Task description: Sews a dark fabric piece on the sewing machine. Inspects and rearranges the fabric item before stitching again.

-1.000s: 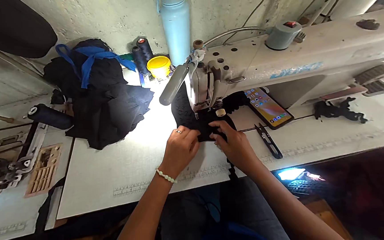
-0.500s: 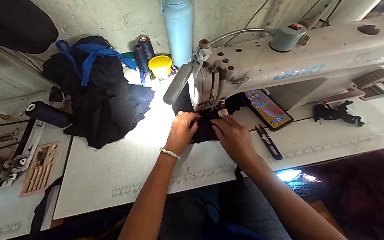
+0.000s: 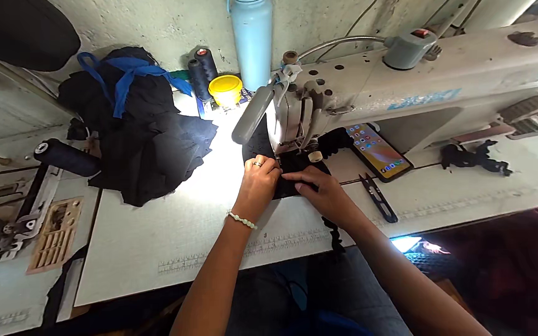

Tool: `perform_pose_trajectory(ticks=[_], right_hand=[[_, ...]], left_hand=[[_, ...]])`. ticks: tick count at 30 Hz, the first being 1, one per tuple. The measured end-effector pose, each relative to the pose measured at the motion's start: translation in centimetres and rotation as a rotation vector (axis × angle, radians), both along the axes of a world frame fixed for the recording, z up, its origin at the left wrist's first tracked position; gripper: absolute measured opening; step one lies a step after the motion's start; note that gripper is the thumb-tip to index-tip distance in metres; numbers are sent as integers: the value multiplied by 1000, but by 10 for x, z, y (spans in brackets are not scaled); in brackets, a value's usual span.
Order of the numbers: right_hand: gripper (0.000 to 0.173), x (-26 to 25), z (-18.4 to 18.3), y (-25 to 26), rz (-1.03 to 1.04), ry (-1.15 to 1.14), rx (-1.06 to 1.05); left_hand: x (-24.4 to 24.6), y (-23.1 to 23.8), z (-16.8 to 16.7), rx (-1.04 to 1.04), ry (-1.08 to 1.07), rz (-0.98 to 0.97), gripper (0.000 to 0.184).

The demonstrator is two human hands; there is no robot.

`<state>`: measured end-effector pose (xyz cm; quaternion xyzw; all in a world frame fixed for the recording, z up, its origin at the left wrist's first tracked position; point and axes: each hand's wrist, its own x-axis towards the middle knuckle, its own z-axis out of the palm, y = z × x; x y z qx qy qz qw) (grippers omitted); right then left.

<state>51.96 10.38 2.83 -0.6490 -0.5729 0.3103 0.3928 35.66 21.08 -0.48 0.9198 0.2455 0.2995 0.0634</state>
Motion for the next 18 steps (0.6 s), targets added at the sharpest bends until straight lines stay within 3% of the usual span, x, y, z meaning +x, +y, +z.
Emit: perform_pose_trajectory(ticks=[4,7,12,16,18], right_hand=[[24,-3,-11,5,-128,-453,258],[13,-3,-18,8,-174,-604,355],[19,-10,-10,3,-122,-366,269],[30,-17,-3,2,-85,-83,136],[32,-20,-1,2,-128,-78,112]], left_hand=[[0,-3,3,83,59,74,15],[-2,-6,5,86,70,86,15],[-4,-2,9,13,91,78,20],[-4,5,11,-81,29,69,11],[-6,9,11,-128,25,62,8]])
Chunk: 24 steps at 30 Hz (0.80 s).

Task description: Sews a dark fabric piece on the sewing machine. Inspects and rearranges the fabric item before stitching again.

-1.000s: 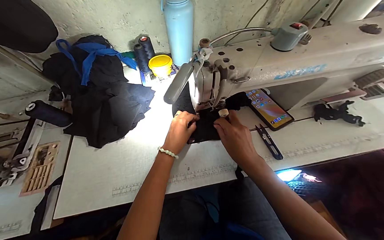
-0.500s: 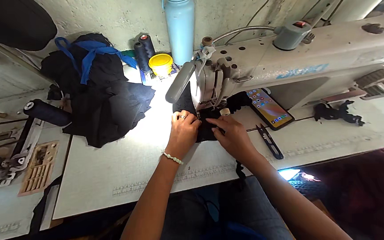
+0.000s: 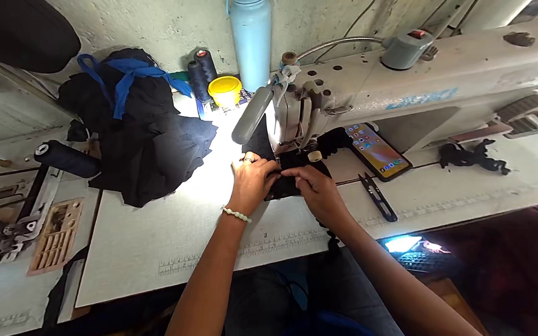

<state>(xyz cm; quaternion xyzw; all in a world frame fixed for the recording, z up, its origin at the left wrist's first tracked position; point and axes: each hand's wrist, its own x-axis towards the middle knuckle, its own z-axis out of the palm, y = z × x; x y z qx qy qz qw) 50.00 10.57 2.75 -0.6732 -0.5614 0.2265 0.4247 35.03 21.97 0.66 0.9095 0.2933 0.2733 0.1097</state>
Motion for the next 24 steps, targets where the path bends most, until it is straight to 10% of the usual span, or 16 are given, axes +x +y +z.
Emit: perform_pose_trajectory(ticks=[10,24], right_hand=[[12,-4,-14,15,-143,-357,145],[21,-3,0,9,-94,-147,-38]], left_hand=[[14,-3,3,3,48,43,13],[20,-4,-8,324,-38,6,5]])
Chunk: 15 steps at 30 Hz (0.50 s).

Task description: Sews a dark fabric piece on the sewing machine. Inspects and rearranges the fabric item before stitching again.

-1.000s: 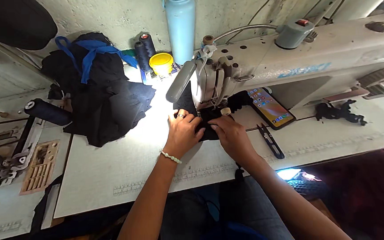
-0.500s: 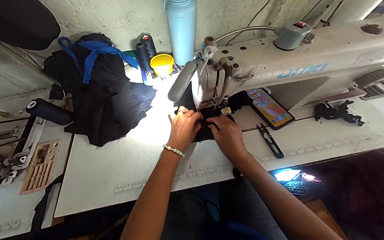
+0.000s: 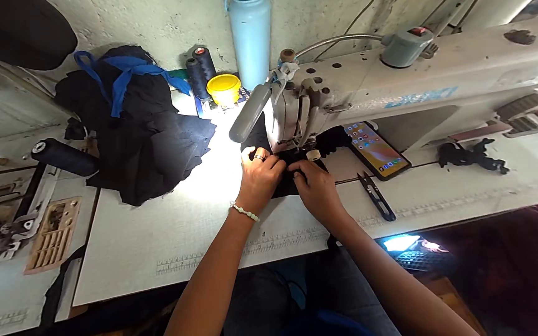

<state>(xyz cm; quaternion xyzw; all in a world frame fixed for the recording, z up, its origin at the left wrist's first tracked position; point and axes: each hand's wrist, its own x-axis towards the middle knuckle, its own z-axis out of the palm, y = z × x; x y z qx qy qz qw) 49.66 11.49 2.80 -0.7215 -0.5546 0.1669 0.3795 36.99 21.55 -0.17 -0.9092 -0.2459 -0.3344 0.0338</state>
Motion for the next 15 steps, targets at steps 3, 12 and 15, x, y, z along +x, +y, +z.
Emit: perform_pose_trajectory(ticks=[3,12,15], right_hand=[[24,-2,-3,3,-12,-17,-24],[11,1,-15,10,8,-255,127],[10,2,-19,10,-2,-319,201]], left_hand=[[-1,1,-3,31,-20,-9,7],[-2,1,-4,5,-38,-3,8],[-2,1,-3,-4,-24,14,5]])
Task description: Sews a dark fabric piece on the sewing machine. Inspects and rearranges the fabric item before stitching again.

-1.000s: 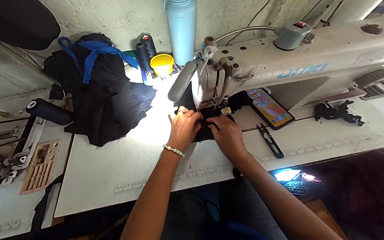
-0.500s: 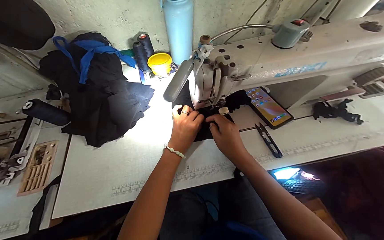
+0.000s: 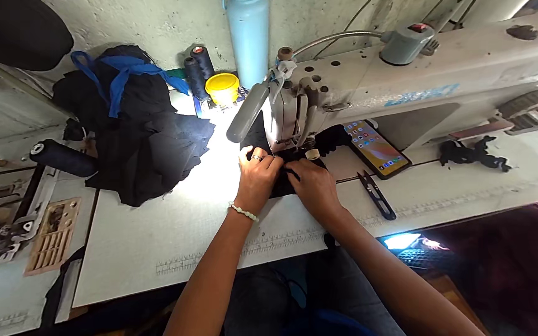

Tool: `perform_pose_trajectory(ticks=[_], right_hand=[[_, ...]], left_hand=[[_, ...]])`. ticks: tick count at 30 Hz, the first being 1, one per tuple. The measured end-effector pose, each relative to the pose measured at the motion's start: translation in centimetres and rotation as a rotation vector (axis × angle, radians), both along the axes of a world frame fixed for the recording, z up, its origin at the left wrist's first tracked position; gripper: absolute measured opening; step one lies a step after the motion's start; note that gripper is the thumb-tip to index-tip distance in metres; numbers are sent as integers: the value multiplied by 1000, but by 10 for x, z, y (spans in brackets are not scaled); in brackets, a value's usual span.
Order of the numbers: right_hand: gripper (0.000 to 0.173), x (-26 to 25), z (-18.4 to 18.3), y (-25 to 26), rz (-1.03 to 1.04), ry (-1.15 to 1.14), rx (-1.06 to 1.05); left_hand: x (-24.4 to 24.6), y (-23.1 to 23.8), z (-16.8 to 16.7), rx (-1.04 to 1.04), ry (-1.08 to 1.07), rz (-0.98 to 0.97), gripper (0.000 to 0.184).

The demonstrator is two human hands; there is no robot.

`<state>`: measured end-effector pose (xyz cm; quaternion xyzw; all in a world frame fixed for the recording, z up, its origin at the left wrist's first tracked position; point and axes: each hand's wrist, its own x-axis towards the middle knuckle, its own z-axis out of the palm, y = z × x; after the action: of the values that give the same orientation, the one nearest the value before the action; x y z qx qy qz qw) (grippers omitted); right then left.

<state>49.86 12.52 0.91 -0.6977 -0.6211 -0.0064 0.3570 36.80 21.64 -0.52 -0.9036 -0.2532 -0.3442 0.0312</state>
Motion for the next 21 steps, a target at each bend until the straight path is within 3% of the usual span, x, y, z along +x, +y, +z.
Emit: perform_pose_trajectory(ticks=[10,21], right_hand=[[5,-3,-8,-9,69,-219,148],[20,-18,-19,-53,72,-296,159]], left_hand=[[3,2,2,62,49,-3,9],[-26,-18,5,-93,164,-44,22]])
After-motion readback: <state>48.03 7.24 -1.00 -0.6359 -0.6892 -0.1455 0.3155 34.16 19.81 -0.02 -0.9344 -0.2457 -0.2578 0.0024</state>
